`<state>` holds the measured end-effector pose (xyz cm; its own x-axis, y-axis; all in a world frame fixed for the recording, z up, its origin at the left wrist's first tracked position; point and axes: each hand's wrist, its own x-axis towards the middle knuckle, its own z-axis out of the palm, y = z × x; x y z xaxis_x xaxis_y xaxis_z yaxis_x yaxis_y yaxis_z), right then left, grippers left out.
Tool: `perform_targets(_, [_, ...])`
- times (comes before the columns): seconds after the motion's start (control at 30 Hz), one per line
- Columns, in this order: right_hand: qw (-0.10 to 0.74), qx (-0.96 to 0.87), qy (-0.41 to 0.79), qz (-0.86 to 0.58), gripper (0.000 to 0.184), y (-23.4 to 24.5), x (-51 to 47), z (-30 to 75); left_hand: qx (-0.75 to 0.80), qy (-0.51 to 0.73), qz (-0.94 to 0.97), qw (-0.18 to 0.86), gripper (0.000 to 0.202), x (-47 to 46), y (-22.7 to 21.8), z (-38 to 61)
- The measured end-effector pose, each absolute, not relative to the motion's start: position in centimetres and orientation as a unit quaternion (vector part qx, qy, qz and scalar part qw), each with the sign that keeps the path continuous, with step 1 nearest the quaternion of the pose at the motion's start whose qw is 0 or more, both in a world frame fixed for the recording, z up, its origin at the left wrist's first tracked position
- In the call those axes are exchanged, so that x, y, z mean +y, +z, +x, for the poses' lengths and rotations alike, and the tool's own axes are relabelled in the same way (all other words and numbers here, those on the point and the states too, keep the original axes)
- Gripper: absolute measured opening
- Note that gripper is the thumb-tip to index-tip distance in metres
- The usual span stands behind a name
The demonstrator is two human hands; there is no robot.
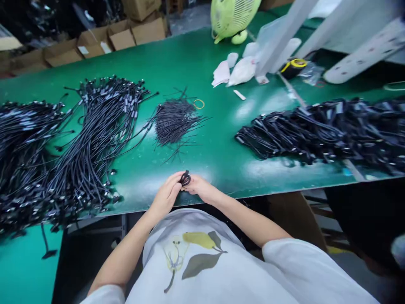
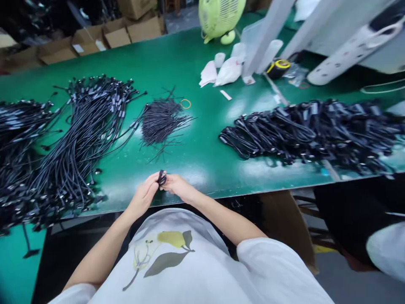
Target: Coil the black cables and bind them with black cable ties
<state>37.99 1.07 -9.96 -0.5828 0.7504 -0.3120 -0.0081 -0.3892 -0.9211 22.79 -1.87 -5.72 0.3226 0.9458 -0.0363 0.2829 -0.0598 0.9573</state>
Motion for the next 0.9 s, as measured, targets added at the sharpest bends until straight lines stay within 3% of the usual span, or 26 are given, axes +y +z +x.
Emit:
perform_targets(0.1, [0.232, -0.498, 0.747, -0.376, 0.034, -8.9, 1.0, 39.1, 0.483, 0.349, 0.615, 0.517, 0.029, -1.8, -6.1, 22.5])
perform_targets(0.3, [0.273, -0.64, 0.572, -0.435, 0.017, -6.5, 1.7, 39.8, 0.537, 0.445, 0.48, 0.533, 0.026, -1.4, -6.4, 22.3])
perform_targets(0.5, [0.512, -0.466, 0.543, -0.475, 0.015, -8.6, 2.1, 33.6, 0.615, 0.555, 0.438, 0.348, 0.021, 0.3, -9.3, 26.0])
perform_targets(0.73, [0.512, -0.303, 0.683, -0.424, 0.005, -9.8, 3.8, 32.5, 0.581, 0.577, 0.42, 0.392, 0.011, 2.6, -11.1, 25.7])
perform_targets(0.9, [0.511, -0.289, 0.719, -0.372, 0.012, -8.9, 3.9, 32.8, 0.518, 0.581, 0.439, 0.449, 0.011, 1.9, -11.2, 23.8])
